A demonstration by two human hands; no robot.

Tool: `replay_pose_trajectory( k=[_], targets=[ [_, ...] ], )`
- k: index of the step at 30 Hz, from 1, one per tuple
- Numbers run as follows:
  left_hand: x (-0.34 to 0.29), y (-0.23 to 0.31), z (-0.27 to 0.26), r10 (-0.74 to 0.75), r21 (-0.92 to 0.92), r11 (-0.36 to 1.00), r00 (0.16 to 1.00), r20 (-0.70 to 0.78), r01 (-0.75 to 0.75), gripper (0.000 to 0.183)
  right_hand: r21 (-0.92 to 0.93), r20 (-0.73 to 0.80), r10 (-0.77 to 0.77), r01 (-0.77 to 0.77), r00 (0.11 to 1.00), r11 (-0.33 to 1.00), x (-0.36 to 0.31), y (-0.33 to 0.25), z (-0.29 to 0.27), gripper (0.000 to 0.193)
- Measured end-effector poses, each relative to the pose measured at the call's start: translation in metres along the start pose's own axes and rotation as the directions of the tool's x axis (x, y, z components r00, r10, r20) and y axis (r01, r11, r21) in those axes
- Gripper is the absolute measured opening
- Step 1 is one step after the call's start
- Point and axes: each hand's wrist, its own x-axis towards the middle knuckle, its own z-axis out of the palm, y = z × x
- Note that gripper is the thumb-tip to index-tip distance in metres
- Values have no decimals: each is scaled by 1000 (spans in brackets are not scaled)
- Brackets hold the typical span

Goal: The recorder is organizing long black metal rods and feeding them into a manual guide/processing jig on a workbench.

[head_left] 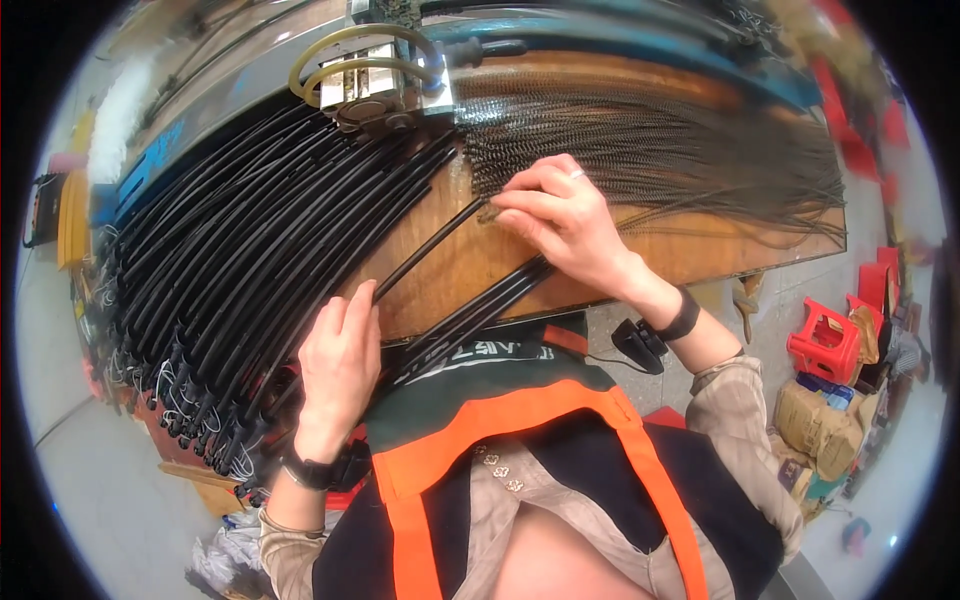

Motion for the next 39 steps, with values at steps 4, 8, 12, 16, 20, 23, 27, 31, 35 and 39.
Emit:
replay_pose_trajectory(
  k=[4,8,12,16,20,23,27,31,35,39],
  targets=[
    [-6,1,-1,-5,-22,1000,1000,3,5,32,290,133,337,-362,932,886,-6,-4,1,14],
    [-8,3,-2,-13,-33,999,1000,16,13,31,-100,257,11,15,966,995,-4,-5,-11,11],
    [-10,2,1,-16,-37,999,1000,21,16,31,-252,494,-51,199,868,947,-6,-4,-10,13],
    [-11,3,1,-28,-33,999,999,42,29,30,-333,332,-145,260,932,906,-11,1,4,19],
    [-11,5,-1,-37,-34,999,998,46,38,30,45,83,77,-81,994,996,-11,-7,9,20],
    [-12,6,-3,-34,-41,998,998,58,37,30,167,110,119,-136,987,977,-7,-10,1,20],
    [-13,10,-3,-17,-65,998,998,61,21,30,228,154,138,-171,978,959,-11,-7,-3,20],
    [-13,13,-1,36,-121,992,997,69,-27,32,295,154,152,-193,976,936,-16,-1,1,18],
    [-16,13,-6,0,-115,993,994,111,13,34,323,104,106,-134,989,937,-19,2,0,18],
    [-16,11,-3,43,-170,985,988,150,-17,36,155,57,-148,138,987,978,-16,2,-13,17]
  ],
)
